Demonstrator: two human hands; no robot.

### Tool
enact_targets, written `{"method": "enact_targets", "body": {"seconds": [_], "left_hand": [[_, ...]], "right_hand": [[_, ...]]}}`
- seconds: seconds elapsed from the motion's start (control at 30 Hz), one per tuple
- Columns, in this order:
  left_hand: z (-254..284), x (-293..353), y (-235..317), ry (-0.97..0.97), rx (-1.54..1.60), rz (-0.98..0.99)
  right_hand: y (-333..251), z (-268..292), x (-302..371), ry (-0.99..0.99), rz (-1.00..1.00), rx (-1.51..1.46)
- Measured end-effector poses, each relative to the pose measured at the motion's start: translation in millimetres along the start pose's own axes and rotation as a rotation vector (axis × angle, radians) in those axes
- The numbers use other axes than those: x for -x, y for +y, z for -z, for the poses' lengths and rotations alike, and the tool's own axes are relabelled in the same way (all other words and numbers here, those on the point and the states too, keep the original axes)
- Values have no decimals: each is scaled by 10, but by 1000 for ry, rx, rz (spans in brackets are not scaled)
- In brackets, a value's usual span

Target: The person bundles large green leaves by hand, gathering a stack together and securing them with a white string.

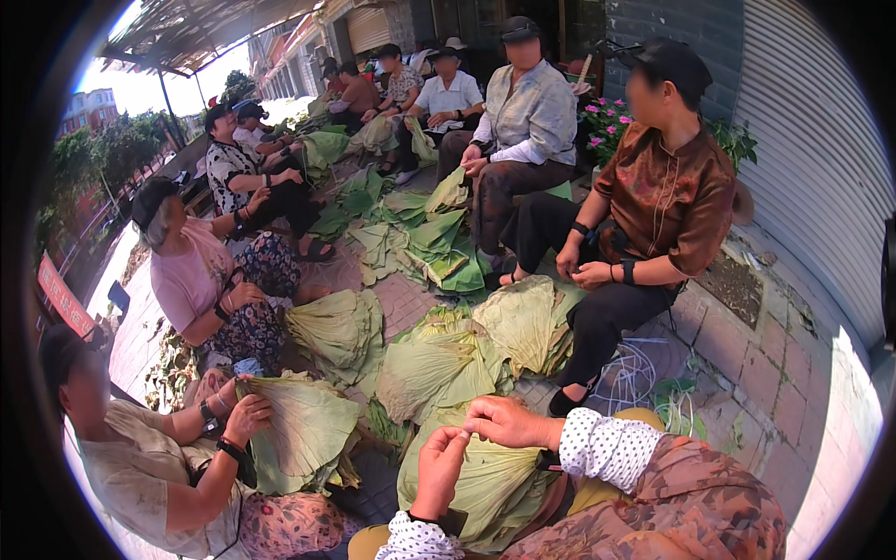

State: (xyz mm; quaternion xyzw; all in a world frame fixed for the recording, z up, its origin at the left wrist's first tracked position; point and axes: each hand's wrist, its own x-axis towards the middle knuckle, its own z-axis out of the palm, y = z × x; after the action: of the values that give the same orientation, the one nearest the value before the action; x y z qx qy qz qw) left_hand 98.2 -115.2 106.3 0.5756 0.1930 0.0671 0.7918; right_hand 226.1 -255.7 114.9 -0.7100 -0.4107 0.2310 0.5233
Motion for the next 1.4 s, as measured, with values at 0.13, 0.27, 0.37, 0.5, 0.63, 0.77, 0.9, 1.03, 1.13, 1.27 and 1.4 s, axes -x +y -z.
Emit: {"method": "enact_targets", "body": {"seconds": [0.13,0.27,0.37,0.5,0.63,0.77,0.9,1.03,1.13,1.27,1.4], "left_hand": [[-12,-4,3,-1,26,1],[-15,-6,-19,13,13,-7],[-10,-7,-38,15,21,-25],[-20,-5,-33,17,16,-16],[-29,-25,-46,16,12,-19],[-20,-36,-34,24,-15,-40],[-34,-42,-23,13,7,-20],[-33,-44,-31,11,22,-13],[-32,-43,-23,8,24,-15],[-33,-38,-19,-2,29,-16],[-47,-38,-33,2,13,-12]], "right_hand": [[11,5,2,10,16,12],[6,1,12,5,8,13],[0,3,20,8,30,27],[23,3,38,8,16,-6],[34,13,43,21,30,26],[-79,28,34,27,2,51],[-33,16,31,53,-5,30],[-33,25,26,37,-17,8],[-64,27,29,37,-14,21],[-24,19,29,50,26,29],[78,6,21,73,88,66]]}}
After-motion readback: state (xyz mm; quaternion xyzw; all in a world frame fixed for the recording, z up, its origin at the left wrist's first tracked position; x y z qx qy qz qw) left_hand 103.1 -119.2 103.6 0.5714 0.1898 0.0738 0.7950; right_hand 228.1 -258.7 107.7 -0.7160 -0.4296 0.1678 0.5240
